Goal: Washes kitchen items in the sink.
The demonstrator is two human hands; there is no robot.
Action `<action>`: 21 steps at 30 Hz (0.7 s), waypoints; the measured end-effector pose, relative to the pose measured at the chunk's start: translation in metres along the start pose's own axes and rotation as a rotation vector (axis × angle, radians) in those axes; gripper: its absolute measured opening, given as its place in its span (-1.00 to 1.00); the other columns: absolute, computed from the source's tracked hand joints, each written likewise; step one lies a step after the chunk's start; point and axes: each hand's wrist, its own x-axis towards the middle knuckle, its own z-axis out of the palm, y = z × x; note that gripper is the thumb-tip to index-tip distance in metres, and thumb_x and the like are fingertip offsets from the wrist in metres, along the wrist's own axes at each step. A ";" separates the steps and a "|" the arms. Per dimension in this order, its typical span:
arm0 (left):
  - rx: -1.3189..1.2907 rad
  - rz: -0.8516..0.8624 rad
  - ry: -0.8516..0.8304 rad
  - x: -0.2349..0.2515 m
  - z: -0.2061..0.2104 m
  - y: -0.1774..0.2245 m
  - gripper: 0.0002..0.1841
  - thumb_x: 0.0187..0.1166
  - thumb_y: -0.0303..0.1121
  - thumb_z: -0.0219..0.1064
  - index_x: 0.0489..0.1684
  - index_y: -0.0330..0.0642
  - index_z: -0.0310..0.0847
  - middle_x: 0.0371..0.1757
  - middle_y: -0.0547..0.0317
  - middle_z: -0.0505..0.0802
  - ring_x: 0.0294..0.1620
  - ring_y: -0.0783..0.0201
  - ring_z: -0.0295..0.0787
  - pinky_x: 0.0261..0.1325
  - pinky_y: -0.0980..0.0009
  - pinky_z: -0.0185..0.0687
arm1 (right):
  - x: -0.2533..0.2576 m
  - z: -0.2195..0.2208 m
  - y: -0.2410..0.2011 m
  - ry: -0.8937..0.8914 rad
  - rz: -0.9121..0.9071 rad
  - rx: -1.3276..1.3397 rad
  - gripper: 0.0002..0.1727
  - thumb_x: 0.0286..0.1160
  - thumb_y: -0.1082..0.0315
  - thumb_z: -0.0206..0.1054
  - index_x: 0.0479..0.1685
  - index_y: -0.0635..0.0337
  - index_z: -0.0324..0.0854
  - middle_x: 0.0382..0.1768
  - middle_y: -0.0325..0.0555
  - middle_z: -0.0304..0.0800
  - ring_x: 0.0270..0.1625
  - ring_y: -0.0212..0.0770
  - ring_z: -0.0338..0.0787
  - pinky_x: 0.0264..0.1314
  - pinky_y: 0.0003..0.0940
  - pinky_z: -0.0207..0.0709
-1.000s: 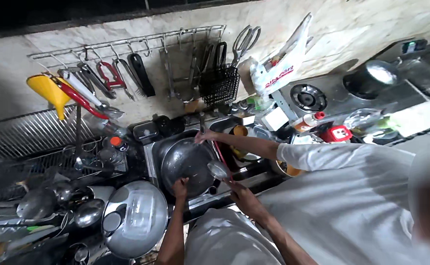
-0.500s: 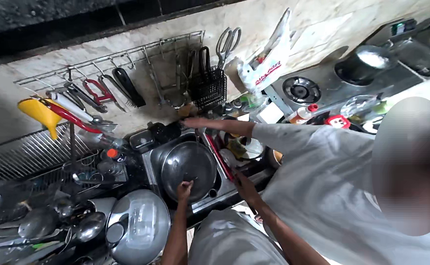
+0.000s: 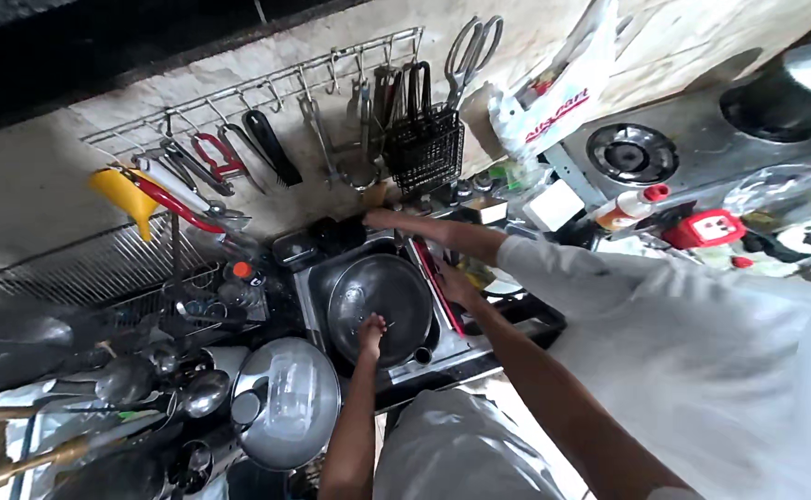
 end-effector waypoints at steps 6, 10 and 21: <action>-0.200 0.041 -0.089 0.039 0.037 0.047 -0.65 0.83 -0.43 0.08 0.46 -0.42 0.51 0.21 -0.14 0.81 0.07 0.20 0.80 0.21 0.30 0.69 | -0.004 0.015 0.009 0.025 0.003 -0.002 -0.38 0.78 0.26 0.07 0.83 0.11 0.20 0.57 0.27 0.55 0.57 0.20 0.61 0.67 0.13 0.44; -0.321 0.014 -0.072 0.061 0.072 0.085 -0.67 0.82 -0.49 0.08 0.43 -0.46 0.49 0.17 -0.16 0.79 0.04 0.21 0.78 0.18 0.34 0.69 | -0.014 0.026 0.026 0.033 0.020 0.057 -0.34 0.64 0.27 0.20 0.79 0.05 0.30 0.54 0.24 0.58 0.58 0.18 0.58 0.68 0.11 0.41; -0.293 0.124 -0.141 0.091 0.122 0.127 -0.69 0.82 -0.50 0.06 0.42 -0.42 0.47 0.23 -0.12 0.76 0.09 0.21 0.76 0.23 0.31 0.67 | -0.044 -0.015 0.030 0.476 0.096 -0.094 -0.57 0.54 0.29 0.37 0.36 0.24 0.67 0.43 0.36 0.59 0.54 0.39 0.53 0.55 0.30 0.47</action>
